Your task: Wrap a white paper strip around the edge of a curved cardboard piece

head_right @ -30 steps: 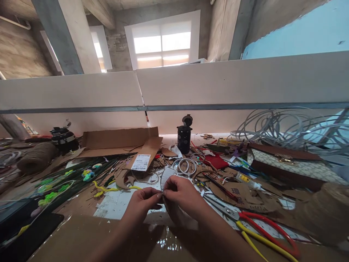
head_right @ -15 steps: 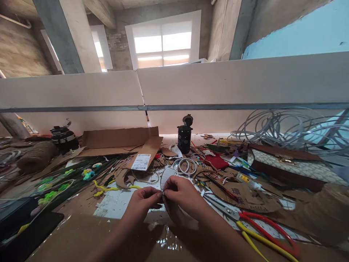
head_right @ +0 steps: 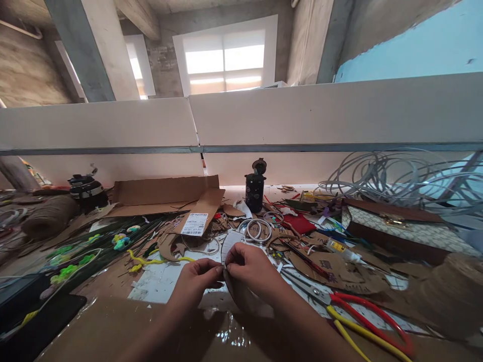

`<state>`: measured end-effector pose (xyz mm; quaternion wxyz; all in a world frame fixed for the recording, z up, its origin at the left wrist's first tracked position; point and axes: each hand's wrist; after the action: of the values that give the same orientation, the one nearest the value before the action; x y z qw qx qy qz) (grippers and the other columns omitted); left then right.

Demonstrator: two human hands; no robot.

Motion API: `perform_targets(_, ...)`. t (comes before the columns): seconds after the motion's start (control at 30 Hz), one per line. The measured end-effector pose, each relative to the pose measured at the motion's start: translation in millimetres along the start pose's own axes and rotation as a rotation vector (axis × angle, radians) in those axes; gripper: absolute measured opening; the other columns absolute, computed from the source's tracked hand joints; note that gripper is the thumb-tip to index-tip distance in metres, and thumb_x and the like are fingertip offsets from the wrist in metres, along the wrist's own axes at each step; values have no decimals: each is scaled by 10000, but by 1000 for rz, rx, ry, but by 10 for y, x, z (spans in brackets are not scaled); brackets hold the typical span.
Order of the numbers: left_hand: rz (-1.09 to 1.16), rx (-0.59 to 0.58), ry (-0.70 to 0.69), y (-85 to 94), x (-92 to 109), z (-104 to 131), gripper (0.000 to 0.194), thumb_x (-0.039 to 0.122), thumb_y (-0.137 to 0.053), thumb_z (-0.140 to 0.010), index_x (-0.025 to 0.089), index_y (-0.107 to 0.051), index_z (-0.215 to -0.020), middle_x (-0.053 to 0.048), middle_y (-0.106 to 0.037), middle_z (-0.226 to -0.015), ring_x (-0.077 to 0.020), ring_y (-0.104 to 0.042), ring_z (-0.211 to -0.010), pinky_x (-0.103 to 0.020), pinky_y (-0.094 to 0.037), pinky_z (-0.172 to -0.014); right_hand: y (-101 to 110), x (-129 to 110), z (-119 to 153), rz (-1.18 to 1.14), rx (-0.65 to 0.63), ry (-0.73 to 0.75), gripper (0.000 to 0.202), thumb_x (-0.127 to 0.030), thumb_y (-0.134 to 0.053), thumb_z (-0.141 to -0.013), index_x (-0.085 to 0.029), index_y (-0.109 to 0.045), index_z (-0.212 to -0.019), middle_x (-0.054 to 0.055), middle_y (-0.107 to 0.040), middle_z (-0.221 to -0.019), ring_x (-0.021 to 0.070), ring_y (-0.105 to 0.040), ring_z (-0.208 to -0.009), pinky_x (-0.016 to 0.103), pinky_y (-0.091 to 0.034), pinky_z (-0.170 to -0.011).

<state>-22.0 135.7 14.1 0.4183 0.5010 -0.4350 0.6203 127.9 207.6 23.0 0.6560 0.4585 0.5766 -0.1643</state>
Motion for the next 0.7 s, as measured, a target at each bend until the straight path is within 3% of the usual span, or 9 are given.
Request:
perform_targets(0.23, -27, -1, -36, 24, -34, -9, 173, 325, -741, -594, 154, -731, -622, -58, -694, -630, -202, -626, -647, -306, -483, -632, -7, -170, 69, 320, 92, 60, 49, -199, -582, -733, -182, -586, -688, 5, -609, -685, 163, -546, -665, 260, -363, -602)
perform_targets(0.5, -41, 35, -49, 7, 13, 26, 161, 326, -733, -594, 166, -710, -596, -44, -688, -609, -195, -621, -617, -293, -478, -584, -35, -104, 69, 179, 82, 33, 38, -207, -548, -706, -188, -573, -684, -11, -565, -652, 153, -509, -639, 254, -354, -581)
perform_targets(0.7, 42, 84, -5, 116, 35, -54, 208, 346, -786, -561, 161, -708, -614, -70, -726, -646, -214, -670, -645, -281, -484, -572, 133, -52, 0, 104, 84, -11, 66, -258, -525, -675, -194, -536, -687, -22, -522, -647, 145, -462, -616, 263, -344, -571)
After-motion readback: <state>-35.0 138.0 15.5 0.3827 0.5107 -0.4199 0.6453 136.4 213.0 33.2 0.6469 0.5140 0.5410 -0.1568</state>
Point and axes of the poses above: each hand's wrist, its own z-axis away from the middle knuckle, its own y-axis out of the back of the hand, x = y × z
